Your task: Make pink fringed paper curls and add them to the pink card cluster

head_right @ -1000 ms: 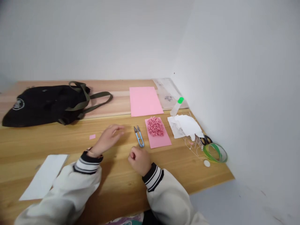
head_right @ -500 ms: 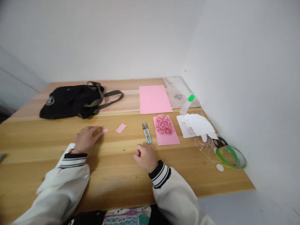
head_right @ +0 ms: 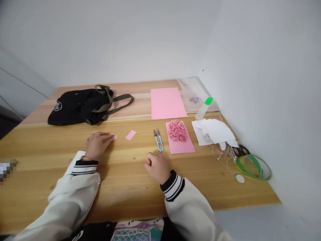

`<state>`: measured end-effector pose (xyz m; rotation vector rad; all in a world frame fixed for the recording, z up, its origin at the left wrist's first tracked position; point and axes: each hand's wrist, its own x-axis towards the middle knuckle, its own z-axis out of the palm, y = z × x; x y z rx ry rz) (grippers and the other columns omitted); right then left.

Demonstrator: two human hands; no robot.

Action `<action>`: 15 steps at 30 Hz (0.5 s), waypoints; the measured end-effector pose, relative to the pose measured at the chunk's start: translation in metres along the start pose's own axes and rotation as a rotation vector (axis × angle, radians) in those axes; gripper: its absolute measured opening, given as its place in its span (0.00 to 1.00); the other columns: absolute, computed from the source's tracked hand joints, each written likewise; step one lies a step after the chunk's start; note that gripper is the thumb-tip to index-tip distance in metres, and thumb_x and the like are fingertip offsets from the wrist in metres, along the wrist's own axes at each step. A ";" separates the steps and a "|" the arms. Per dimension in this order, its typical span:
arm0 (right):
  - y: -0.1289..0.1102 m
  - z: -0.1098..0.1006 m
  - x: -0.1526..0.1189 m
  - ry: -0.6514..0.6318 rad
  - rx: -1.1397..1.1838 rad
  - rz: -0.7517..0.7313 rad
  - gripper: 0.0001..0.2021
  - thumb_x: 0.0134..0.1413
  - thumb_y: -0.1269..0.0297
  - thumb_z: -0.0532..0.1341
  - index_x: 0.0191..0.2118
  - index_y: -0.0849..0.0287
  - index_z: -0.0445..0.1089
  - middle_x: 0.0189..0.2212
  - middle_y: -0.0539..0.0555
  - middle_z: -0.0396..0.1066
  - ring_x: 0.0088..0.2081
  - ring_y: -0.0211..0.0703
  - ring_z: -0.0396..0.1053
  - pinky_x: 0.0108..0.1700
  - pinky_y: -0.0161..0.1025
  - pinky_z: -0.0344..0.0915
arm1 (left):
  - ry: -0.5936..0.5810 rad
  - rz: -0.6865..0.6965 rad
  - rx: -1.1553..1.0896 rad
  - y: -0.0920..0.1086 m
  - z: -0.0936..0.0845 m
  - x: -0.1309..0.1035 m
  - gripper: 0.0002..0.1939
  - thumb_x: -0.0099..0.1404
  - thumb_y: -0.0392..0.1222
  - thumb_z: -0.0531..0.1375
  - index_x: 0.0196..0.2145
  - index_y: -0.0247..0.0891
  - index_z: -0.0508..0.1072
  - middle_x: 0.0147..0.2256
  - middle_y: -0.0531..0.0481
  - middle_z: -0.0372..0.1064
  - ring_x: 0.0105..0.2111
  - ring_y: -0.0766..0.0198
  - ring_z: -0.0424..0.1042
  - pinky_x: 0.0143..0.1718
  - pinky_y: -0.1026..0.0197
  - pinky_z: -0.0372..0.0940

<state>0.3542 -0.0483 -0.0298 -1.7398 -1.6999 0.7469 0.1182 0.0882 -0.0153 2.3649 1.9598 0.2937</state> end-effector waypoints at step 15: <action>0.000 0.001 0.000 -0.013 -0.022 0.016 0.09 0.37 0.76 0.53 0.19 0.58 0.50 0.15 0.45 0.52 0.19 0.33 0.48 0.24 0.34 0.40 | 0.028 0.034 -0.024 -0.001 0.003 0.001 0.16 0.61 0.51 0.52 0.34 0.43 0.77 0.42 0.46 0.72 0.45 0.52 0.66 0.45 0.52 0.56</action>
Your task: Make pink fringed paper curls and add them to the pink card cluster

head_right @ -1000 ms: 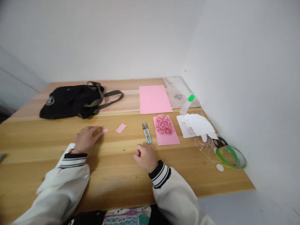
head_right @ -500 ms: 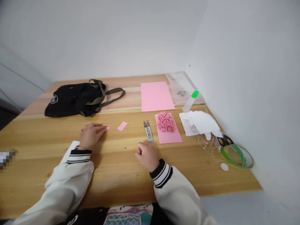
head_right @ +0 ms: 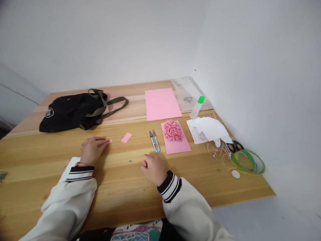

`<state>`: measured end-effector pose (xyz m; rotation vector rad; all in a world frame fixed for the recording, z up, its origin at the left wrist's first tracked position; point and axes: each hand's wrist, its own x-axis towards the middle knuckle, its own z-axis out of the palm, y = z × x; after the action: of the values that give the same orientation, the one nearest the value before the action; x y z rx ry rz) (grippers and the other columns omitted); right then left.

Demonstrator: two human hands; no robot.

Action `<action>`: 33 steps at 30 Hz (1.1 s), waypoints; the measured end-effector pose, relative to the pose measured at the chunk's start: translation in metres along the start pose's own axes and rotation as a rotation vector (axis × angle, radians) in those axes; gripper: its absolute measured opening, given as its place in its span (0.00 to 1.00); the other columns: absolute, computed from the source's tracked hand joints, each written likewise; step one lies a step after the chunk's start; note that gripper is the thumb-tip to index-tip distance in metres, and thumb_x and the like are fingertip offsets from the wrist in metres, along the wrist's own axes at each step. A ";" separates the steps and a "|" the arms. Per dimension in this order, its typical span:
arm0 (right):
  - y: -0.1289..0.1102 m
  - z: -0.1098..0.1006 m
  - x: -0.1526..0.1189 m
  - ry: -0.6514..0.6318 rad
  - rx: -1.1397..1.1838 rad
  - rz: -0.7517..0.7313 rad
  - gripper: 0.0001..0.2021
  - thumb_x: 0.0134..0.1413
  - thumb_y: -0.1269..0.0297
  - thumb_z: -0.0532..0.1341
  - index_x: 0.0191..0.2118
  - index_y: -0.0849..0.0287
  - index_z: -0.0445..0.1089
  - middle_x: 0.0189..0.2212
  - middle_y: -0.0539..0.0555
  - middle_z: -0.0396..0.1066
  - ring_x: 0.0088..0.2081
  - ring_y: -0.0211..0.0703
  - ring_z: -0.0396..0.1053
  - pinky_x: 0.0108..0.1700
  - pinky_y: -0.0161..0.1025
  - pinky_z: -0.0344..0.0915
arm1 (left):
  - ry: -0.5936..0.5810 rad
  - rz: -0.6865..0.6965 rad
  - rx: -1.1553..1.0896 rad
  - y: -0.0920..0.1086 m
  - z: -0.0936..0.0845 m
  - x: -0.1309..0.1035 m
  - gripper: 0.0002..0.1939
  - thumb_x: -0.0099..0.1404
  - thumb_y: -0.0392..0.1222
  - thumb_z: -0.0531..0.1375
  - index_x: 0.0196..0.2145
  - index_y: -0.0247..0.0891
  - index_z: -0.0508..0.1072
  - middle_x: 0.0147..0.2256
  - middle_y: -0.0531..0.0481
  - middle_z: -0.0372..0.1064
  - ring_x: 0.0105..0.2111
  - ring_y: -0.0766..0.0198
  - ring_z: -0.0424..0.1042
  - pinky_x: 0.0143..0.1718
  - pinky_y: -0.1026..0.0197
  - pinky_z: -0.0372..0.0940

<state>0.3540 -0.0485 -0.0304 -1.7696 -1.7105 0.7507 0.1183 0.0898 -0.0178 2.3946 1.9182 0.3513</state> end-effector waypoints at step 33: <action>-0.045 0.020 0.032 0.159 -0.315 -0.188 0.12 0.56 0.68 0.52 0.41 0.63 0.69 0.36 0.59 0.70 0.40 0.47 0.66 0.43 0.41 0.60 | 0.104 0.100 -0.013 0.002 0.011 -0.031 0.14 0.62 0.42 0.52 0.40 0.37 0.74 0.43 0.43 0.71 0.44 0.50 0.65 0.41 0.50 0.58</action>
<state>0.3092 -0.0150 -0.0118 -1.7810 -1.9313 0.2628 0.1164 0.0602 -0.0324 2.5170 1.8339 0.5006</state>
